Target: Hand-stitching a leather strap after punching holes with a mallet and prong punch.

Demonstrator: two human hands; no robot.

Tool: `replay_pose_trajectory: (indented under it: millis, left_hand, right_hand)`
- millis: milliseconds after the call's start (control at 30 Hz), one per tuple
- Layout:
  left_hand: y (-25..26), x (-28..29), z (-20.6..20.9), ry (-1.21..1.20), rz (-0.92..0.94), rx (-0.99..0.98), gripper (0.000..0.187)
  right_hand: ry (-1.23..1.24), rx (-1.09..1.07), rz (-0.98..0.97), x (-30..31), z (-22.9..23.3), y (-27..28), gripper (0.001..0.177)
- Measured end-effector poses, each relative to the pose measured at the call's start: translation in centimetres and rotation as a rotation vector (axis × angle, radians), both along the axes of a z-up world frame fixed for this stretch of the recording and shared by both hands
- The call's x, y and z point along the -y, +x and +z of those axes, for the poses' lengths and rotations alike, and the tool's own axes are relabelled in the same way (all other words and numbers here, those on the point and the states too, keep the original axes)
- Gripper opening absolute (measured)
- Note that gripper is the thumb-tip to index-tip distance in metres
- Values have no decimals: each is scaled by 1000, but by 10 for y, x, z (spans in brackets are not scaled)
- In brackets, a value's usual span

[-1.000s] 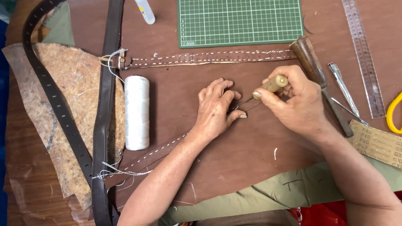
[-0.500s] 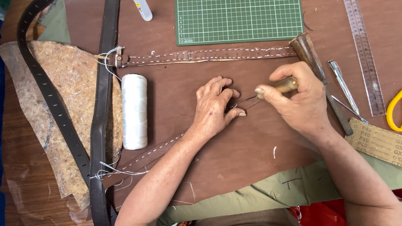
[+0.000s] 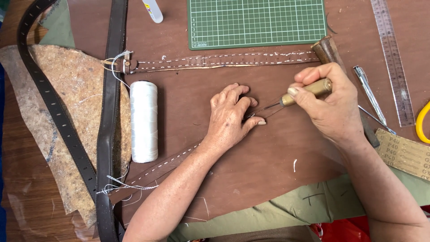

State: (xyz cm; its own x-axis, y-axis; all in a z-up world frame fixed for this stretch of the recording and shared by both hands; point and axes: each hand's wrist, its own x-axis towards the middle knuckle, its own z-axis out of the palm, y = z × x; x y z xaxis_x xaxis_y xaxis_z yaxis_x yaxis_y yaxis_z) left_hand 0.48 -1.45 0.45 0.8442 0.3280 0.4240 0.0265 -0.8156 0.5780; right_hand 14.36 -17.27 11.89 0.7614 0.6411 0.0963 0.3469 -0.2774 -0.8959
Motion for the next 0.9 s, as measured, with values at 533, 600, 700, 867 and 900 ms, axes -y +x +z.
replay_pose_trajectory:
  millis: [533,600,700,867,900]
  left_hand:
    - [0,-1,-2,-12,3,16,48]
    - [0,-1,-3,-31,2,19,47]
    - [0,-1,-2,-40,-3,3,47]
    - [1,-1,-9,-23,-9,13,45]
    - [1,-1,-9,-21,-15,19,45]
  right_hand:
    - [-68,40,-3,14,-1,25,36]
    - [105,-53,10,14,-9,32,37]
    - [413,-262,-8,15,-17,51,28]
    - [413,-207,-32,-9,-25,13,27]
    - [462,-234,-80,-18,-30,1,29]
